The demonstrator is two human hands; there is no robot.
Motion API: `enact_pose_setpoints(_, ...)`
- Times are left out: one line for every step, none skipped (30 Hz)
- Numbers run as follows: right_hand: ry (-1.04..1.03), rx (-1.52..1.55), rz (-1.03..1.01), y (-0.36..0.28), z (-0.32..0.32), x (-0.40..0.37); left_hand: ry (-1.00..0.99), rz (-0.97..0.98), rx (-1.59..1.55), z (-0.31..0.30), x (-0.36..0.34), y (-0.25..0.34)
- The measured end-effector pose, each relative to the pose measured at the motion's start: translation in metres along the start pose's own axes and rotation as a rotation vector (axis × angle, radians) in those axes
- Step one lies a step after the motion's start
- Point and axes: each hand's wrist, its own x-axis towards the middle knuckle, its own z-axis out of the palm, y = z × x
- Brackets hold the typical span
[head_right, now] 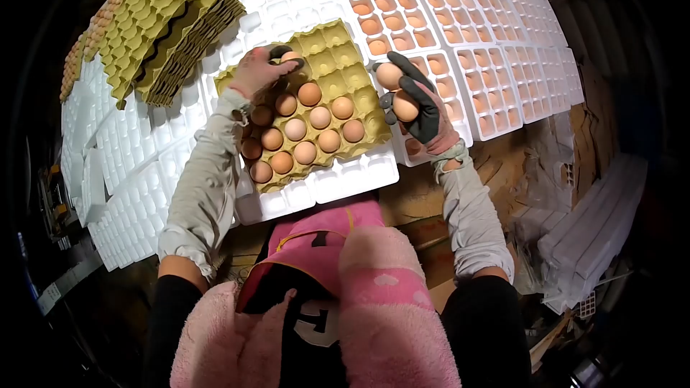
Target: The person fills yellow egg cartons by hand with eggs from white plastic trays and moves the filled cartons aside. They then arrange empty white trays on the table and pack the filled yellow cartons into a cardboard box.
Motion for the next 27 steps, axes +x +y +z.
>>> enact_pose_setpoints(-0.016, 0.082, 0.184, -0.008, 0.009, 0.004, 0.023, -0.042, -0.433, -0.005, -0.006, -0.010)
enact_pose_setpoints(-0.068, -0.180, 0.195, -0.003, 0.016, 0.006, 0.042, 0.017, -0.582, -0.006, -0.012, -0.015)
enact_pose_setpoints(-0.122, -0.443, 0.212, 0.002, 0.025, 0.007, 0.062, 0.071, -0.735, -0.007, -0.019, -0.020)
enact_pose_setpoints(-0.133, -1.049, 0.063, 0.007, 0.040, 0.003, 0.086, 0.130, -0.889, -0.005, -0.021, -0.021)
enact_pose_setpoints(-0.133, -1.657, -0.094, 0.014, 0.056, 0.001, 0.057, 0.178, -0.379, 0.003, -0.022, -0.017)
enact_pose_setpoints(-0.185, -1.786, 0.058, 0.034, 0.063, 0.004, 0.064, 0.244, 0.125, 0.012, -0.023, -0.013)
enact_pose_setpoints(-0.185, -1.760, 0.057, 0.032, 0.065, 0.004, 0.090, 0.282, 0.771, 0.024, -0.029, 0.010)
enact_pose_setpoints(-0.171, -1.708, 0.073, 0.037, 0.061, 0.006, -0.075, 0.110, 0.944, 0.035, -0.026, 0.025)
enact_pose_setpoints(-0.159, -1.655, 0.088, 0.040, 0.057, 0.004, -0.111, 0.148, 1.034, 0.046, -0.016, 0.014)
enact_pose_setpoints(-0.060, -1.569, 0.056, 0.036, 0.057, -0.002, -0.100, 0.190, 0.952, 0.044, -0.015, 0.012)
enact_pose_setpoints(0.040, -1.481, 0.010, 0.030, 0.053, -0.006, -0.084, 0.229, 0.874, 0.040, -0.016, 0.010)
enact_pose_setpoints(0.032, -0.950, 0.160, 0.020, 0.039, -0.007, -0.014, 0.251, 0.805, 0.037, -0.023, 0.010)
enact_pose_setpoints(0.091, -0.226, 0.383, 0.022, 0.022, -0.017, 0.056, 0.264, 0.732, 0.033, -0.033, 0.007)
enact_pose_setpoints(0.136, 0.132, 0.268, 0.026, 0.010, -0.032, -0.009, 0.154, 0.211, 0.022, -0.035, -0.008)
enact_pose_setpoints(0.176, 0.490, 0.144, 0.027, 0.002, -0.050, -0.023, 0.075, -0.261, 0.022, -0.045, -0.008)
enact_pose_setpoints(0.011, 1.066, 0.085, 0.015, -0.003, -0.068, -0.002, 0.001, -0.736, 0.022, -0.056, -0.005)
enact_pose_setpoints(-0.051, 1.272, -0.034, 0.023, -0.015, -0.082, 0.092, -0.042, -1.167, 0.026, -0.073, 0.003)
enact_pose_setpoints(0.081, 1.173, -0.036, 0.029, -0.029, -0.095, -0.161, 0.081, -1.530, 0.026, -0.076, -0.018)
enact_pose_setpoints(0.207, 1.071, -0.035, 0.035, -0.045, -0.107, -0.472, 0.118, -1.846, 0.027, -0.078, -0.040)
enact_pose_setpoints(0.375, 0.786, -0.001, 0.043, -0.063, -0.116, -0.514, 0.112, -1.936, 0.028, -0.088, -0.031)
enact_pose_setpoints(0.530, 0.498, 0.033, 0.050, -0.081, -0.123, -0.553, 0.105, -2.025, 0.031, -0.096, -0.025)
enact_pose_setpoints(0.513, 0.255, 0.131, 0.052, -0.101, -0.133, -0.421, 0.047, -1.980, 0.033, -0.099, -0.034)
enact_pose_setpoints(0.362, -0.068, 0.196, 0.055, -0.135, -0.138, -0.573, 0.105, -2.018, 0.035, -0.099, -0.045)
enact_pose_setpoints(0.372, -0.640, 0.140, 0.059, -0.137, -0.135, -0.452, 0.046, -1.942, 0.033, -0.103, -0.046)
enact_pose_setpoints(0.357, -1.210, 0.058, 0.059, -0.132, -0.128, -0.331, -0.010, -1.862, 0.032, -0.107, -0.045)
enact_pose_setpoints(0.314, -1.390, 0.164, 0.054, -0.129, -0.123, -0.329, -0.009, -1.820, 0.032, -0.107, -0.049)
enact_pose_setpoints(0.265, -1.568, 0.269, 0.045, -0.123, -0.117, -0.263, -0.048, -1.798, 0.030, -0.108, -0.051)
